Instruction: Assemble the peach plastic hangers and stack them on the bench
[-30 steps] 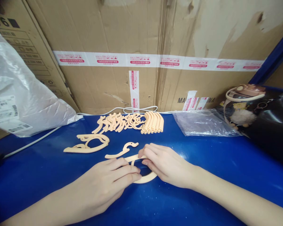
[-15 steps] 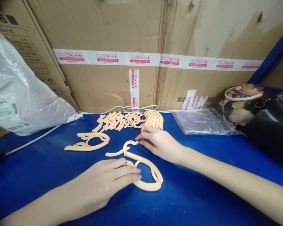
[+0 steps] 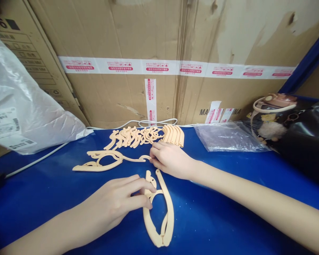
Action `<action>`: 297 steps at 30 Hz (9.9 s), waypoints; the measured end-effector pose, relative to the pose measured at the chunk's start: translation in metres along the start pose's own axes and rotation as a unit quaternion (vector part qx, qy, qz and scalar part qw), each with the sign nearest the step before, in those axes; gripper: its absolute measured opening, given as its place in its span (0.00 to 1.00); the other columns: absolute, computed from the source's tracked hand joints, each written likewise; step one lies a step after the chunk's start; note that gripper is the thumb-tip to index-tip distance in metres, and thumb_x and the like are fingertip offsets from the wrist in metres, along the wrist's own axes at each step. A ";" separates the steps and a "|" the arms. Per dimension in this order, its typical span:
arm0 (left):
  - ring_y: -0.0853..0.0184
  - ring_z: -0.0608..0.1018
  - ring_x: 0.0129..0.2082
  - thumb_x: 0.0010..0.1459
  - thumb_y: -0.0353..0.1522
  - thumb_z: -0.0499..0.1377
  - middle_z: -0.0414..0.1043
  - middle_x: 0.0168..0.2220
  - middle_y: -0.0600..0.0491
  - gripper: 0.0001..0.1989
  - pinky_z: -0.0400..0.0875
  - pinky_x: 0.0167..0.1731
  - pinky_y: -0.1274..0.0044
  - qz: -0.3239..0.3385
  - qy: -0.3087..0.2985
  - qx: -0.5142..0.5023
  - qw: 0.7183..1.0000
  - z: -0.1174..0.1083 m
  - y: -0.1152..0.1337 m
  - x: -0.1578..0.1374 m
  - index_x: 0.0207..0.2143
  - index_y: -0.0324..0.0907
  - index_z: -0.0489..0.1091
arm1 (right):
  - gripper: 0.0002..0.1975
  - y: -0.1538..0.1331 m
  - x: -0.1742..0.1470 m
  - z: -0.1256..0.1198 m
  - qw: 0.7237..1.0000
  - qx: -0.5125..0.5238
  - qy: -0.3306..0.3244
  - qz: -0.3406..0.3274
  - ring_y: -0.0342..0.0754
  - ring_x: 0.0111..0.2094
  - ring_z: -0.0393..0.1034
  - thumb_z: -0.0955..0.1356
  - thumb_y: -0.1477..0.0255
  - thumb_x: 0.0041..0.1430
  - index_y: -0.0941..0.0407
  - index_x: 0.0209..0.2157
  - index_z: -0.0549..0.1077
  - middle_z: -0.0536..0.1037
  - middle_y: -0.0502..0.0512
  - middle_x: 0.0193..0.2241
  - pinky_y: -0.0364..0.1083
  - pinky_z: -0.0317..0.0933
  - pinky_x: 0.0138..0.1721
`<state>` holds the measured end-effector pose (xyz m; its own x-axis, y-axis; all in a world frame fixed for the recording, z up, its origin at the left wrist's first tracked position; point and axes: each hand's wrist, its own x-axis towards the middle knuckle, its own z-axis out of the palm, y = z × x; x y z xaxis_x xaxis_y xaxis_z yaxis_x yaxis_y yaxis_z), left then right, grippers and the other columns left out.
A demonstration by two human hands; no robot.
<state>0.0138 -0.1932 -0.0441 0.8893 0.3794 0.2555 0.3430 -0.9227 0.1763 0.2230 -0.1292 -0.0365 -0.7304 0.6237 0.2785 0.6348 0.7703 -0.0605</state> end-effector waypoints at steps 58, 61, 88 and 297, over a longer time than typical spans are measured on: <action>0.55 0.57 0.63 0.63 0.37 0.54 0.61 0.59 0.46 0.18 0.56 0.59 0.59 -0.098 0.024 0.041 0.994 0.013 -0.007 0.018 0.54 0.41 0.62 | 0.20 -0.006 -0.060 -0.013 0.974 0.139 0.017 0.175 0.43 0.22 0.65 0.55 0.62 0.69 0.55 0.26 0.64 0.70 0.48 0.21 0.42 0.56 0.25; 0.55 0.56 0.63 0.64 0.37 0.52 0.58 0.61 0.44 0.18 0.54 0.60 0.56 -0.124 0.025 0.043 0.991 0.015 -0.009 0.018 0.54 0.40 0.61 | 0.15 -0.008 -0.059 -0.013 0.972 0.150 0.024 0.180 0.45 0.27 0.70 0.55 0.63 0.69 0.54 0.33 0.66 0.74 0.50 0.27 0.42 0.59 0.28; 0.62 0.60 0.61 0.68 0.33 0.45 0.59 0.58 0.48 0.04 0.62 0.57 0.64 -0.173 0.027 -0.130 0.976 0.004 -0.011 0.013 0.39 0.45 0.57 | 0.19 -0.014 -0.057 -0.010 0.957 0.216 -0.040 0.191 0.44 0.27 0.65 0.52 0.60 0.70 0.54 0.32 0.64 0.70 0.48 0.27 0.44 0.55 0.32; 0.55 0.70 0.54 0.54 0.42 0.60 0.65 0.56 0.50 0.29 0.68 0.49 0.71 -0.279 -0.033 -0.003 0.960 -0.083 -0.095 -0.060 0.58 0.48 0.60 | 0.18 -0.010 -0.061 -0.017 0.983 0.159 -0.049 0.072 0.53 0.55 0.61 0.62 0.59 0.64 0.53 0.51 0.69 0.66 0.59 0.55 0.53 0.57 0.55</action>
<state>-0.0972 -0.1226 0.0030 0.5855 0.8085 0.0592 0.7693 -0.5772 0.2737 0.2651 -0.1773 -0.0364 -0.6698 0.7266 0.1529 0.6330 0.6664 -0.3940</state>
